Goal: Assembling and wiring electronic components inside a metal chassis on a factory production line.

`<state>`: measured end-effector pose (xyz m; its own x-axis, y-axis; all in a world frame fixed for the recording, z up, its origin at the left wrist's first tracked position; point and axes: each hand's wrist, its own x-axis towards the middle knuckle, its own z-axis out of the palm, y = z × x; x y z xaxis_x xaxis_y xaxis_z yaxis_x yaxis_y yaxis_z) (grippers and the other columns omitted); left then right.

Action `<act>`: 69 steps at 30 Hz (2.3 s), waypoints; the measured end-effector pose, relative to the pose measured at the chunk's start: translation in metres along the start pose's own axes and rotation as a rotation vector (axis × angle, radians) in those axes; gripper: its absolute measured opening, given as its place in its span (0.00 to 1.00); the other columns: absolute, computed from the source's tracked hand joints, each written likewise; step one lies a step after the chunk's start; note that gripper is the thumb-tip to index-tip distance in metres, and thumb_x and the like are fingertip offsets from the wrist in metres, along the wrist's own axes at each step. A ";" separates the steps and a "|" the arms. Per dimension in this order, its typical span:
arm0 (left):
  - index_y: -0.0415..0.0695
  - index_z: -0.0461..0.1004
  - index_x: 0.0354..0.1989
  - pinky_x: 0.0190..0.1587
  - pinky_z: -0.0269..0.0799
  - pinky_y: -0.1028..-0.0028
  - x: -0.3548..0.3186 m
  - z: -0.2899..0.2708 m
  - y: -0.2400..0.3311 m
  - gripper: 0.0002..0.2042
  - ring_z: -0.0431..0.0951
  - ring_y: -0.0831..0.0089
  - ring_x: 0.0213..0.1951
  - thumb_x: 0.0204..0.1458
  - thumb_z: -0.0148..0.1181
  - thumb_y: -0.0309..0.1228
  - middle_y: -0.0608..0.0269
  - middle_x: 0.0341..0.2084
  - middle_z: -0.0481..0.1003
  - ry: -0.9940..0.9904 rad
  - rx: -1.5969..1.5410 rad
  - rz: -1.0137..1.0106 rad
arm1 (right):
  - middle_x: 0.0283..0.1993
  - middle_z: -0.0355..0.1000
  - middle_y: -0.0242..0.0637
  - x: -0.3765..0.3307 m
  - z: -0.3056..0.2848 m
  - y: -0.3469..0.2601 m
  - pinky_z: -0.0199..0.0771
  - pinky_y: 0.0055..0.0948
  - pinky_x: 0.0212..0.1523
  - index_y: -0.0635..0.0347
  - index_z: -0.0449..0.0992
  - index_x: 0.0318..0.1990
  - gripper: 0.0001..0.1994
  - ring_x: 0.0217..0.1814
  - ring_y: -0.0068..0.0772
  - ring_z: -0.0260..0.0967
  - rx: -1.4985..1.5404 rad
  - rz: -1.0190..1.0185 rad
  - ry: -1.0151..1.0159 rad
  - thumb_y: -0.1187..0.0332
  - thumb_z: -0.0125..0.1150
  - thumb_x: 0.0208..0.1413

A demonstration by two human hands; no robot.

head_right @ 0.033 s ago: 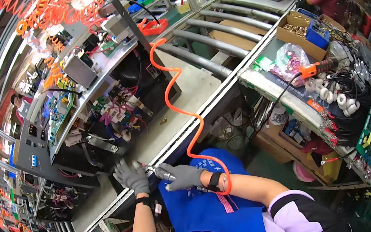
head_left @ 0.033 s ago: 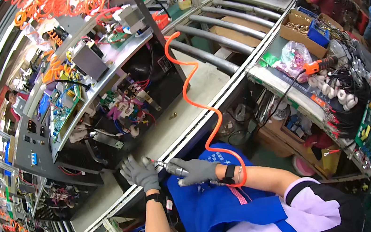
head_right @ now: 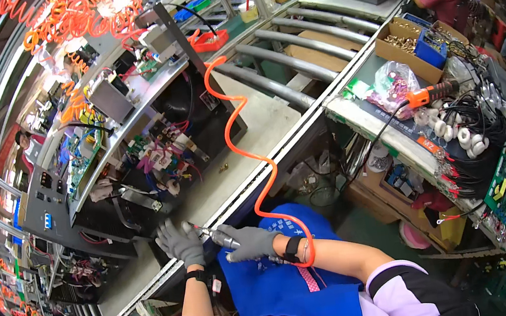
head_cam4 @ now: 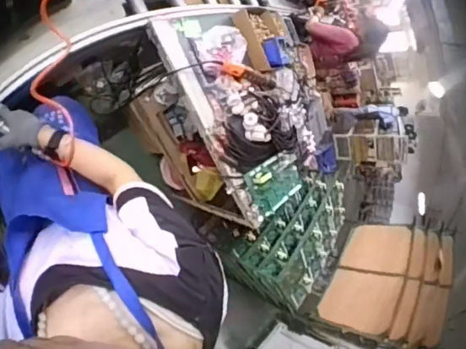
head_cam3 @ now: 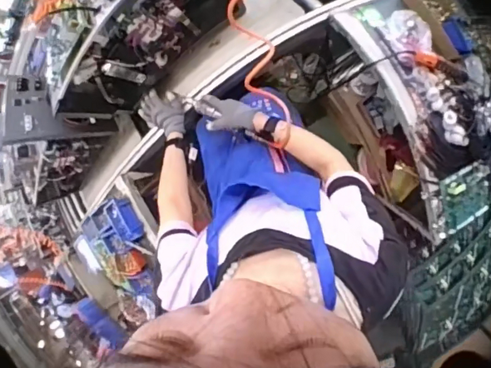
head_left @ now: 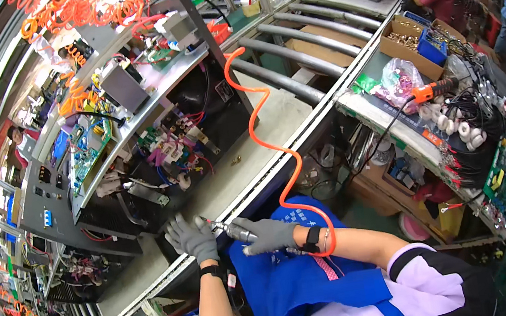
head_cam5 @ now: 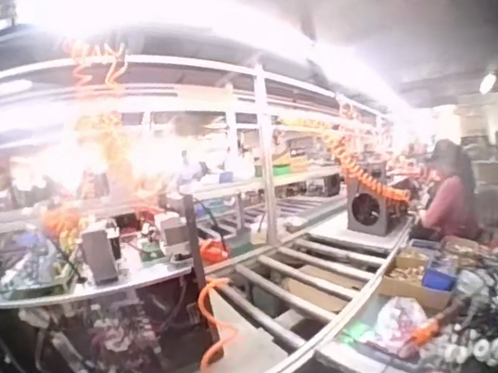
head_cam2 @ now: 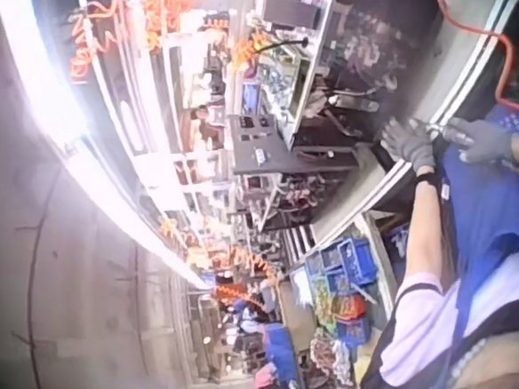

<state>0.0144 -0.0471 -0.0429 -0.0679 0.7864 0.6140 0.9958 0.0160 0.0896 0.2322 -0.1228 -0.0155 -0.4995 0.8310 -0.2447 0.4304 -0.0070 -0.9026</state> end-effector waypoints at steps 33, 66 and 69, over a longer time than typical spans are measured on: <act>0.35 0.71 0.53 0.56 0.66 0.60 0.039 0.001 0.044 0.21 0.73 0.50 0.51 0.57 0.55 0.39 0.46 0.48 0.75 -0.024 -0.583 0.238 | 0.57 0.67 0.46 -0.081 -0.041 0.042 0.68 0.35 0.55 0.58 0.42 0.72 0.47 0.55 0.39 0.68 0.633 -0.105 0.200 0.57 0.65 0.49; 0.40 0.73 0.43 0.24 0.60 0.82 0.082 -0.032 0.087 0.16 0.66 0.81 0.22 0.61 0.55 0.42 0.68 0.24 0.68 -0.888 -1.831 -0.854 | 0.40 0.68 0.38 -0.083 -0.085 -0.037 0.71 0.25 0.35 0.58 0.43 0.72 0.47 0.36 0.24 0.67 0.857 0.163 0.041 0.67 0.66 0.47; 0.39 0.72 0.41 0.20 0.57 0.81 0.074 -0.043 0.078 0.18 0.65 0.82 0.21 0.60 0.55 0.45 0.68 0.22 0.67 -0.906 -1.875 -0.906 | 0.37 0.68 0.41 -0.079 -0.081 -0.039 0.71 0.26 0.31 0.58 0.44 0.71 0.47 0.31 0.26 0.68 0.838 0.165 0.003 0.67 0.67 0.44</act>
<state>0.0845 -0.0142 0.0436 0.2545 0.9016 -0.3497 -0.4610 0.4310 0.7757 0.3158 -0.1431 0.0676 -0.4765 0.7847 -0.3964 -0.2011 -0.5362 -0.8198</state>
